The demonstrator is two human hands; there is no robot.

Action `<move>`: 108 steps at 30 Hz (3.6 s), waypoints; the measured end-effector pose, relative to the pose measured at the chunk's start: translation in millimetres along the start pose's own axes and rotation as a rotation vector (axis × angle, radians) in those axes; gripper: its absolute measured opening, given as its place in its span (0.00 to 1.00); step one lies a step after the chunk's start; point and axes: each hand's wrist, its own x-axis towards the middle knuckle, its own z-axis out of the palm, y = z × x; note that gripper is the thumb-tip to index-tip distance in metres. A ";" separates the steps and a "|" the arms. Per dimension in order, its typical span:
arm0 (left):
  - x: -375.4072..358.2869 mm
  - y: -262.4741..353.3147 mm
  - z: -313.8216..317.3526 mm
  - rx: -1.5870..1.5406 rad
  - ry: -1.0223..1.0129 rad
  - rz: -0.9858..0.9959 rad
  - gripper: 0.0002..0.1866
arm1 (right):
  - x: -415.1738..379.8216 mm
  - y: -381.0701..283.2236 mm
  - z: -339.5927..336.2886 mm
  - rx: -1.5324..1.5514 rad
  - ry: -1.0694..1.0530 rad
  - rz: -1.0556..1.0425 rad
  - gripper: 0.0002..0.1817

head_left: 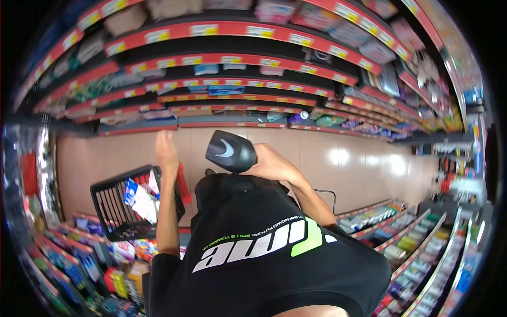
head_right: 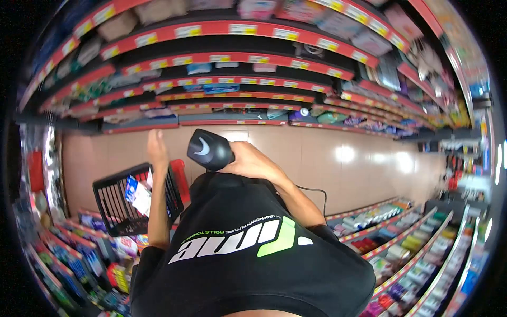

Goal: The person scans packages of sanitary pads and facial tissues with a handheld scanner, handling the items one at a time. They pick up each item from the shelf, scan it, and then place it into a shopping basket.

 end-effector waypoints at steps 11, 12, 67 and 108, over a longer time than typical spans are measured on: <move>116.6 357.0 276.1 -0.101 -0.329 0.248 0.45 | -173.6 92.3 -94.5 0.297 0.668 0.262 0.22; 119.1 364.5 310.1 -0.084 -0.056 0.281 0.51 | -184.6 99.2 -97.9 0.325 0.718 0.264 0.22; 59.2 155.6 58.7 -0.963 -0.740 -0.663 0.25 | -71.4 23.8 -98.0 0.015 0.036 0.003 0.19; 62.3 78.7 27.5 -0.266 -0.216 0.269 0.09 | 4.9 9.9 14.0 0.089 0.082 0.095 0.25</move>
